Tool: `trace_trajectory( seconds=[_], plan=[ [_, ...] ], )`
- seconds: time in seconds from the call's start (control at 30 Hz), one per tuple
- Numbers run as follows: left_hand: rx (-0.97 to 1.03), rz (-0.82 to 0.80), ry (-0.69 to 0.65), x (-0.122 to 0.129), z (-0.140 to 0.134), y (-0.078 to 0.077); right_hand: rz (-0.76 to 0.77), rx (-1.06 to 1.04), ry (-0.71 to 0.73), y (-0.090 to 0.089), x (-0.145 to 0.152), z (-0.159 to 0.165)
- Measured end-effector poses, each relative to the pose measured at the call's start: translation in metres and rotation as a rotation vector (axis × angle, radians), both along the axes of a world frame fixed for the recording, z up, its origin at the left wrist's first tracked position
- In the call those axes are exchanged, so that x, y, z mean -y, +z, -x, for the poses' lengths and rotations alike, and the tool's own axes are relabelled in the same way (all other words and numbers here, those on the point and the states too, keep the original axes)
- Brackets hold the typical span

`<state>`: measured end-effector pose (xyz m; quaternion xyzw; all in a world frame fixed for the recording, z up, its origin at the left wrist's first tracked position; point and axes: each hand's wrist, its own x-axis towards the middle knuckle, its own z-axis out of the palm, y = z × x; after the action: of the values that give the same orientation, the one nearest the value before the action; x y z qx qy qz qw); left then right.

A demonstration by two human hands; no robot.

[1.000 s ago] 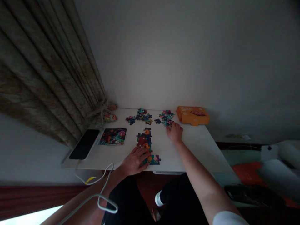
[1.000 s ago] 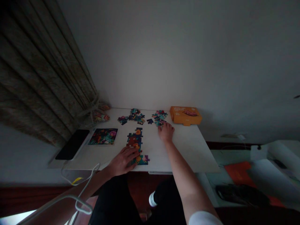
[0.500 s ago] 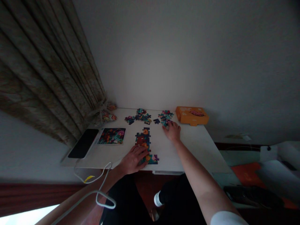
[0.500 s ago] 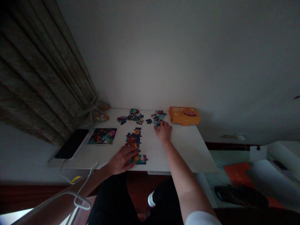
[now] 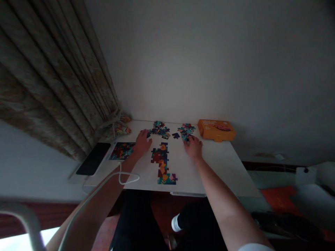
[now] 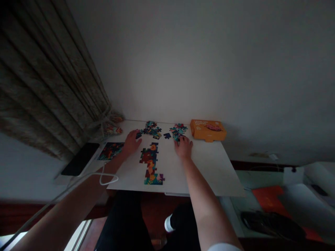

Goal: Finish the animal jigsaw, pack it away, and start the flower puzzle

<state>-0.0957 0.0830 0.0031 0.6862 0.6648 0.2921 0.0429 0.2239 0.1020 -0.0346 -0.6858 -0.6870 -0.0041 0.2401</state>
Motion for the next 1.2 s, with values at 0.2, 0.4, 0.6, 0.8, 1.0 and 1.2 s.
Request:
trace_trajectory(
  seconds=[0.2,0.4,0.6,0.8,1.0,1.2],
  plan=[
    [-0.115,0.265,0.137,-0.045,0.028,0.004,0.007,-0.014,0.003,-0.001,-0.003,-0.001],
    [-0.173,0.348,0.058,-0.049,0.041,0.003,-0.005,0.004,-0.010,-0.003,-0.003,0.000],
    [0.033,0.316,0.120,-0.052,0.043,0.002,-0.013,0.000,-0.010,-0.004,-0.003,0.000],
    [0.272,0.255,0.258,-0.061,0.056,0.012,-0.018,-0.010,0.000,-0.004,-0.003,-0.001],
    [0.090,0.223,0.228,-0.064,0.060,0.012,0.012,0.005,0.003,-0.001,-0.001,0.000],
    [-0.210,0.250,0.116,-0.064,0.042,0.009,0.031,0.036,0.052,0.001,0.000,0.000]
  ],
)
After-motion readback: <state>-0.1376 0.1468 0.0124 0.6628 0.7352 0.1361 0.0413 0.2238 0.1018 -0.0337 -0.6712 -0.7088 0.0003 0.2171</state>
